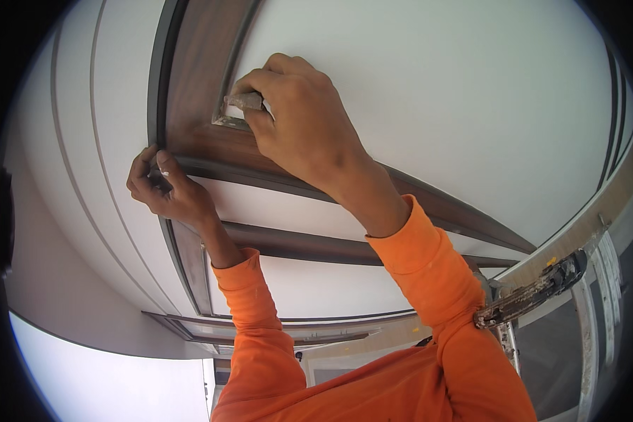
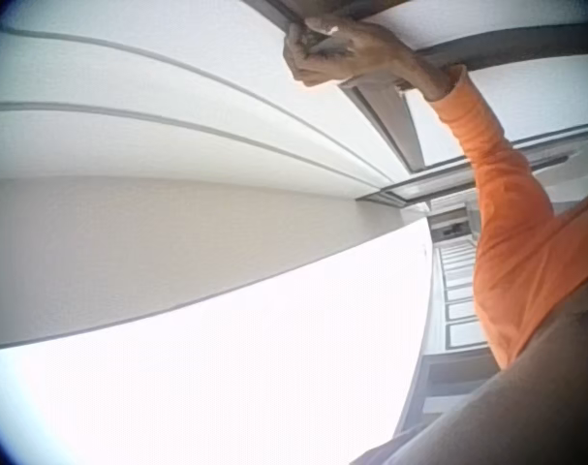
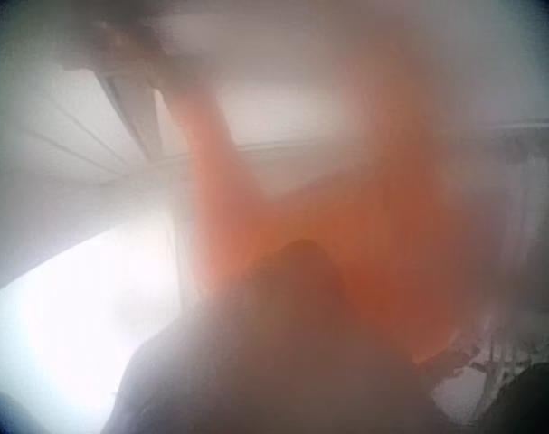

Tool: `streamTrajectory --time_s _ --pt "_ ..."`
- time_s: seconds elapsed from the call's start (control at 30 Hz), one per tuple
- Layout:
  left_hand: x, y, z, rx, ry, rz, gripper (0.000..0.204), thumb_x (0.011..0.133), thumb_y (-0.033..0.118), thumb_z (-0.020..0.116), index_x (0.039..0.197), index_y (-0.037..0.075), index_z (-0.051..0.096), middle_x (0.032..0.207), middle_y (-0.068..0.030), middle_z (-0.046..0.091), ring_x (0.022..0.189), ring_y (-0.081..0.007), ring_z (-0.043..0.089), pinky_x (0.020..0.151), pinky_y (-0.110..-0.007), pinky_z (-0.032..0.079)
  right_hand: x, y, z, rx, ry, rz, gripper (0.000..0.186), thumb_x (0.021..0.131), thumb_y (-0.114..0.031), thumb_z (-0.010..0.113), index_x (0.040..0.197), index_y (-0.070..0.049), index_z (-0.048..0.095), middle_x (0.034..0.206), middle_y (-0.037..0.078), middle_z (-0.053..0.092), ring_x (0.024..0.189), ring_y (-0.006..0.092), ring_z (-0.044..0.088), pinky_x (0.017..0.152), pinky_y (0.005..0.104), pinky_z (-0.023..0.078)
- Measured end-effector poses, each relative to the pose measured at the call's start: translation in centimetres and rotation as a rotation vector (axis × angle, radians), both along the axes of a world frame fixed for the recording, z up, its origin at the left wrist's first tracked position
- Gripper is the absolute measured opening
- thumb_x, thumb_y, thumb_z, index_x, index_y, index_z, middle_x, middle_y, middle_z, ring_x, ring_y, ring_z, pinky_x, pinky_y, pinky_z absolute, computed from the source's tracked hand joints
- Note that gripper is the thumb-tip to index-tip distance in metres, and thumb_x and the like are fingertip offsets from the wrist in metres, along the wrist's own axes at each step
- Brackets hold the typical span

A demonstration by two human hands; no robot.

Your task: The person applies a white sealant along the edges of dark brown ceiling trim using a small tool. They work on multiple sections of the trim, smoothing the material into the joints. The person then descends a ladder and walks through a hallway.

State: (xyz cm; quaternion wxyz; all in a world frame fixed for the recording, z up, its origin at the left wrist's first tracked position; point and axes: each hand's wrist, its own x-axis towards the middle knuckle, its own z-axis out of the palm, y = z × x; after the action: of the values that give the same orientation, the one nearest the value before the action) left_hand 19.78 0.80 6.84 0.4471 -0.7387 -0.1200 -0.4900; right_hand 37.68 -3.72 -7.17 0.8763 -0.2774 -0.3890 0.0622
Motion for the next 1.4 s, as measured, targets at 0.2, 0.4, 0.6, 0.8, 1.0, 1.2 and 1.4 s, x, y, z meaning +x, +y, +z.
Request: streamTrajectory --time_s 0.2,0.4,0.6,0.8,1.0,1.2,1.4 --pt "0.0 0.2 -0.2 -0.068 -0.052 -0.018 0.021 0.099 0.024 0.074 0.109 0.006 0.073 0.108 -0.0053 0.066 0.106 -0.0215 0.053 0.089 -0.037 0.043 -1.4 0.6 -0.2 0.029 0.045 -0.130 0.019 0.081 -0.004 0.079 0.099 -0.006 0.080 0.085 0.008 0.067 0.088 0.0295 0.059 0.078 0.0407 0.053" --pt "0.4 -0.1 -0.3 -0.102 -0.069 -0.053 0.021 0.098 0.025 0.075 0.109 0.006 0.073 0.107 -0.0047 0.065 0.104 -0.0207 0.051 0.086 -0.036 0.043 -2.8 0.9 0.6 0.006 0.032 -0.319 0.024 0.078 -0.002 0.082 0.101 -0.010 0.080 0.090 0.003 0.071 0.084 0.0260 0.055 0.076 0.0370 0.050" --pt "0.1 0.0 -0.1 -0.102 -0.060 -0.022 0.020 0.098 0.024 0.075 0.109 0.007 0.073 0.108 -0.0039 0.065 0.105 -0.0206 0.050 0.087 -0.036 0.042 -3.0 0.6 1.0 -0.040 0.002 -0.375 0.028 0.076 -0.001 0.082 0.102 -0.010 0.081 0.090 0.002 0.071 0.087 0.0258 0.055 0.079 0.0366 0.050" --pt "0.0 -0.2 -0.1 -0.036 -0.023 -0.006 0.017 0.100 0.022 0.073 0.108 0.007 0.073 0.106 -0.0029 0.066 0.100 -0.0187 0.052 0.083 -0.034 0.043 -1.9 0.7 0.3 0.030 0.014 -0.093 0.022 0.078 -0.004 0.082 0.100 -0.009 0.080 0.093 0.005 0.068 0.094 0.0286 0.058 0.084 0.0402 0.052" --pt "0.4 -0.1 -0.1 -0.018 -0.009 -0.006 0.017 0.101 0.021 0.072 0.109 0.006 0.073 0.106 -0.0032 0.067 0.099 -0.0178 0.052 0.082 -0.034 0.043 -3.0 0.7 0.9 -0.020 0.011 -0.316 0.029 0.078 0.002 0.079 0.105 -0.009 0.079 0.091 0.004 0.068 0.089 0.0267 0.057 0.080 0.0395 0.052" --pt "-0.2 0.0 -0.2 -0.025 -0.021 -0.019 0.016 0.101 0.020 0.071 0.109 0.006 0.073 0.106 -0.0036 0.066 0.099 -0.0176 0.052 0.083 -0.034 0.044 -2.5 0.2 0.3 0.223 -0.115 -0.082 0.019 0.080 -0.002 0.080 0.097 -0.008 0.077 0.091 0.004 0.067 0.091 0.0272 0.059 0.081 0.0411 0.052" --pt "0.4 -0.1 -0.2 -0.015 -0.012 0.011 0.017 0.101 0.020 0.070 0.109 0.005 0.073 0.105 -0.0038 0.066 0.099 -0.0183 0.052 0.084 -0.034 0.044 -1.3 1.2 -0.7 0.130 0.066 -0.179 0.024 0.080 0.000 0.079 0.102 -0.009 0.078 0.090 0.005 0.066 0.086 0.0269 0.059 0.076 0.0384 0.054"
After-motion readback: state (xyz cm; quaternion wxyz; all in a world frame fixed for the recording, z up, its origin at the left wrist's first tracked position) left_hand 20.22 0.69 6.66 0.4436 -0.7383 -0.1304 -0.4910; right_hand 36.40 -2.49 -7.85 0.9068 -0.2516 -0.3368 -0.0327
